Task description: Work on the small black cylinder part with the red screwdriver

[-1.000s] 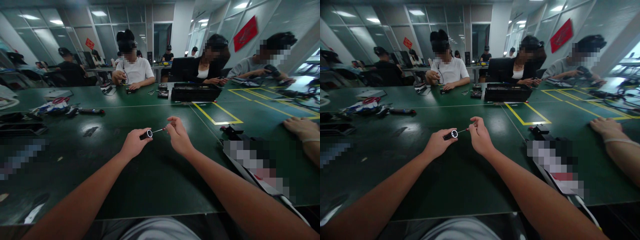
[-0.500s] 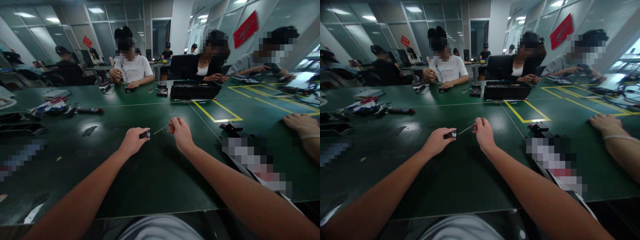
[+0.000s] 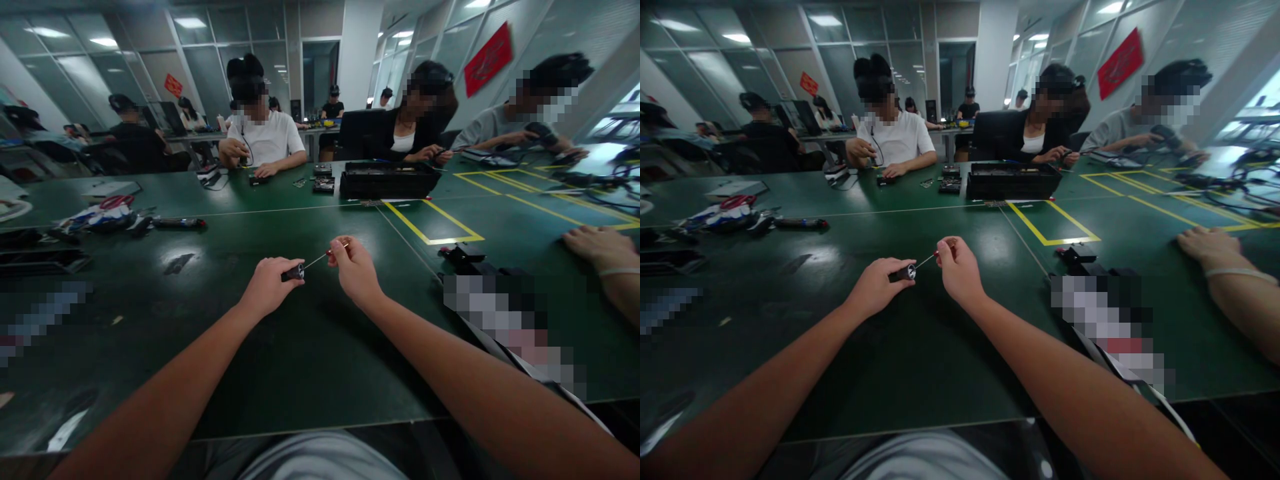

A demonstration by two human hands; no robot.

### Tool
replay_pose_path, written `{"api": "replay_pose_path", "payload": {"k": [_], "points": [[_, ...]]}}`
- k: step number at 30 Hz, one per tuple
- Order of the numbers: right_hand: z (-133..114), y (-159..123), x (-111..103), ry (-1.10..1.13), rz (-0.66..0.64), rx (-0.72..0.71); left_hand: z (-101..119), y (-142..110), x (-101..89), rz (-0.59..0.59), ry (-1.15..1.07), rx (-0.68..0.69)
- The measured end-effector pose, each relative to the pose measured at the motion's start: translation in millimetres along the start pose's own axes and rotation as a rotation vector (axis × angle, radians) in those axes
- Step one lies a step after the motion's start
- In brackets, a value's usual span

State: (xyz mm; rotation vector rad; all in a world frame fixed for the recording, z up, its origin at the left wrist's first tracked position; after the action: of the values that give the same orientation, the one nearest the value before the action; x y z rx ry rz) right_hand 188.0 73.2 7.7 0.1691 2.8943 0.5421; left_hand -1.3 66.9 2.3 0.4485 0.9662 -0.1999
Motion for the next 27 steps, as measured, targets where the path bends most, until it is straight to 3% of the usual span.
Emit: {"api": "replay_pose_path", "payload": {"k": [13, 19, 27], "points": [[-5, -1, -2, -0.110, -0.006, -0.033, 1, -1, 1.0, -0.001, -0.017, -0.030], [-15, -6, -8, -0.170, 0.100, -0.140, 0, 0, 0.9, 0.017, -0.048, -0.050], [-10, -4, -12, -0.123, 0.124, -0.119, 0, -3, -2.9, 0.066, -0.139, -0.128]]}}
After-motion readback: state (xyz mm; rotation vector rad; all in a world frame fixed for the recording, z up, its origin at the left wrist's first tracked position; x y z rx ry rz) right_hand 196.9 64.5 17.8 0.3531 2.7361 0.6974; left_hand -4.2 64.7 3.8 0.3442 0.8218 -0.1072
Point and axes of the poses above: each hand's wrist, its own y-axis towards the middle knuckle, its own x-axis out of the palm, z = x × y, the point moved 6 cm from there along y, towards the middle knuckle, and after that the axes turned 2 degrees about -y, right-handed, at the moved point
